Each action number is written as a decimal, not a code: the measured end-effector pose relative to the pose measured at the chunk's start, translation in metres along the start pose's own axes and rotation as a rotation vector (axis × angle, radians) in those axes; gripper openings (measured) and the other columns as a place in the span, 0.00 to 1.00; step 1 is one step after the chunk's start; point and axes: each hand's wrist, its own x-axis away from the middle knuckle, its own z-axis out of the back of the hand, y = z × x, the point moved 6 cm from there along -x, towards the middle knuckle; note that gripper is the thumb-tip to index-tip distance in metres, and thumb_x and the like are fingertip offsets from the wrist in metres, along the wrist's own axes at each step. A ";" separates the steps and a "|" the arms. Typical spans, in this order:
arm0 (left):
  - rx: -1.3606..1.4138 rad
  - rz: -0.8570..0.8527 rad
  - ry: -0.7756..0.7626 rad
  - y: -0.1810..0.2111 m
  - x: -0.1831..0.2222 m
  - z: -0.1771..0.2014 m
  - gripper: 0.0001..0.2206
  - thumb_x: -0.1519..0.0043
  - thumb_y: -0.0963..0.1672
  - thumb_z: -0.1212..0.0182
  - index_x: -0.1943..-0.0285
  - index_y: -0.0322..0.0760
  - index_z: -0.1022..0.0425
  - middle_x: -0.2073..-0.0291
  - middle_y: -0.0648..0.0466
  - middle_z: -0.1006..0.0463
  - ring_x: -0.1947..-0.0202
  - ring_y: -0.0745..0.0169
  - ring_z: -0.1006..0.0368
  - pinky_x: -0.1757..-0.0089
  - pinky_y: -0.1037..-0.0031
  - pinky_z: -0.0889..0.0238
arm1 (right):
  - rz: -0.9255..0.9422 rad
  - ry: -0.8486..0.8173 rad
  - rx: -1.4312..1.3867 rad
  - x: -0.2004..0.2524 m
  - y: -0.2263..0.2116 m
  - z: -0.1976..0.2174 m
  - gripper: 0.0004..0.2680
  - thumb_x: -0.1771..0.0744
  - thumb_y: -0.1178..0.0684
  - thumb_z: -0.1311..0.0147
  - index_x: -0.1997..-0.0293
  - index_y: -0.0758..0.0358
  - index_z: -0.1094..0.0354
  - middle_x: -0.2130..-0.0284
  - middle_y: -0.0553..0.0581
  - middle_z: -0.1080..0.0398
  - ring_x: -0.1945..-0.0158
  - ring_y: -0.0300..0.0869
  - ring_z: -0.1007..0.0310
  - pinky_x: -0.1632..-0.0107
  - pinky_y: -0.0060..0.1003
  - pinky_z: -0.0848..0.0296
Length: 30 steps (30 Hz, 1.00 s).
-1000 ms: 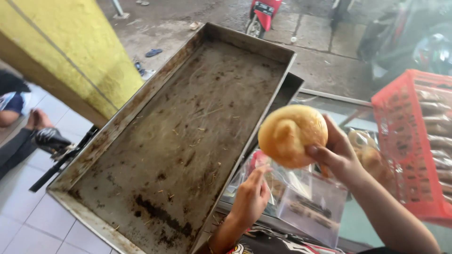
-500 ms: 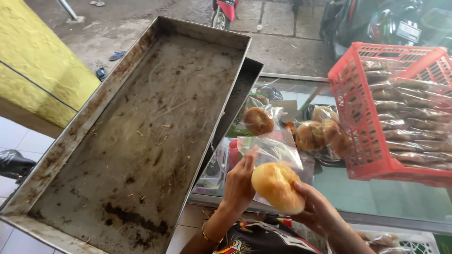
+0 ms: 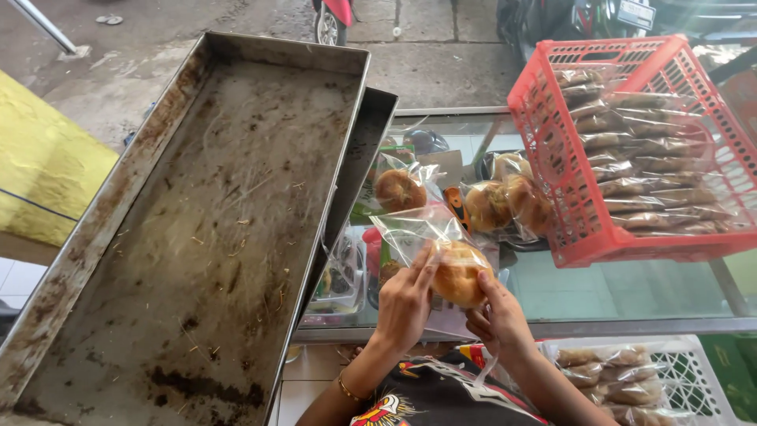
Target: The person picks up baked rolls from a metal tray and places them into individual clear plastic bags, then organizes the bagged rolls into a white plastic crate.
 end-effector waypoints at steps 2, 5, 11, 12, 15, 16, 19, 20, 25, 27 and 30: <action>0.000 -0.057 0.008 0.009 0.001 0.000 0.29 0.44 0.35 0.39 0.29 0.36 0.33 0.32 0.47 0.30 0.60 0.49 0.23 0.57 0.61 0.29 | -0.001 0.028 -0.041 0.001 0.000 -0.001 0.10 0.30 0.43 0.54 0.54 0.58 0.37 0.82 0.48 0.39 0.90 0.33 0.55 0.87 0.30 0.56; 0.031 -0.143 -0.042 0.024 0.004 -0.005 0.29 0.42 0.37 0.39 0.28 0.38 0.34 0.30 0.47 0.31 0.63 0.52 0.24 0.58 0.63 0.29 | 0.012 0.043 -0.113 0.005 0.000 -0.003 0.06 0.31 0.48 0.55 0.54 0.52 0.36 0.83 0.46 0.41 0.90 0.32 0.54 0.86 0.29 0.55; 0.104 -0.330 -0.189 0.051 0.011 -0.012 0.31 0.40 0.39 0.39 0.24 0.43 0.36 0.27 0.51 0.33 0.63 0.55 0.26 0.59 0.65 0.30 | -0.079 0.005 -0.335 -0.027 0.049 0.069 0.05 0.29 0.49 0.54 0.58 0.55 0.36 0.84 0.47 0.42 0.85 0.34 0.48 0.78 0.31 0.47; 0.113 -0.351 -0.249 0.054 0.009 -0.013 0.32 0.43 0.40 0.37 0.24 0.43 0.37 0.27 0.52 0.33 0.64 0.53 0.27 0.60 0.64 0.31 | -0.124 -0.181 -0.431 -0.034 0.057 0.075 0.07 0.28 0.47 0.53 0.60 0.56 0.35 0.86 0.47 0.43 0.85 0.35 0.48 0.74 0.33 0.45; 0.158 -0.419 -0.211 0.055 0.006 -0.008 0.34 0.45 0.40 0.37 0.24 0.43 0.36 0.28 0.52 0.33 0.58 0.52 0.25 0.55 0.63 0.30 | -0.138 -0.130 -0.354 -0.024 0.047 0.064 0.09 0.29 0.45 0.52 0.59 0.58 0.33 0.83 0.49 0.37 0.84 0.37 0.49 0.76 0.35 0.46; 0.160 -0.420 -0.213 0.052 0.005 -0.010 0.34 0.45 0.40 0.37 0.24 0.43 0.36 0.28 0.52 0.33 0.58 0.52 0.25 0.55 0.63 0.30 | -0.137 -0.128 -0.355 -0.008 0.031 0.037 0.09 0.29 0.45 0.52 0.59 0.58 0.33 0.83 0.49 0.37 0.84 0.37 0.49 0.76 0.35 0.46; 0.242 -0.277 -0.163 0.038 -0.004 -0.008 0.32 0.43 0.37 0.37 0.25 0.43 0.35 0.30 0.49 0.29 0.63 0.55 0.25 0.57 0.65 0.29 | -0.044 0.020 0.052 0.028 0.000 -0.005 0.13 0.35 0.56 0.51 0.45 0.51 0.28 0.66 0.43 0.22 0.86 0.30 0.53 0.82 0.26 0.53; 0.371 -0.100 -0.110 0.027 -0.010 -0.004 0.31 0.42 0.36 0.40 0.25 0.42 0.35 0.36 0.47 0.25 0.66 0.58 0.25 0.59 0.68 0.29 | 0.208 -0.029 0.351 0.037 -0.011 -0.008 0.16 0.34 0.58 0.49 0.38 0.55 0.33 0.54 0.47 0.25 0.82 0.27 0.51 0.78 0.24 0.47; 0.637 0.152 -0.007 0.012 -0.021 0.001 0.32 0.43 0.34 0.46 0.25 0.40 0.35 0.55 0.47 0.19 0.74 0.66 0.31 0.66 0.76 0.30 | 1.297 -0.099 1.158 0.085 -0.023 -0.009 0.14 0.27 0.59 0.51 0.33 0.50 0.33 0.42 0.51 0.27 0.68 0.25 0.29 0.68 0.19 0.31; 0.643 0.230 -0.044 0.007 -0.020 -0.003 0.31 0.42 0.33 0.43 0.26 0.40 0.32 0.74 0.50 0.26 0.75 0.72 0.33 0.65 0.78 0.32 | 1.351 0.202 0.858 0.077 -0.027 0.023 0.10 0.30 0.55 0.45 0.42 0.58 0.34 0.43 0.59 0.28 0.78 0.22 0.49 0.76 0.21 0.47; 0.702 0.207 -0.039 0.014 -0.024 0.004 0.31 0.44 0.33 0.43 0.27 0.37 0.32 0.74 0.53 0.26 0.74 0.73 0.32 0.65 0.79 0.32 | 1.193 0.226 0.949 0.057 -0.057 0.016 0.17 0.33 0.49 0.42 0.40 0.67 0.35 0.41 0.62 0.33 0.78 0.25 0.53 0.76 0.22 0.50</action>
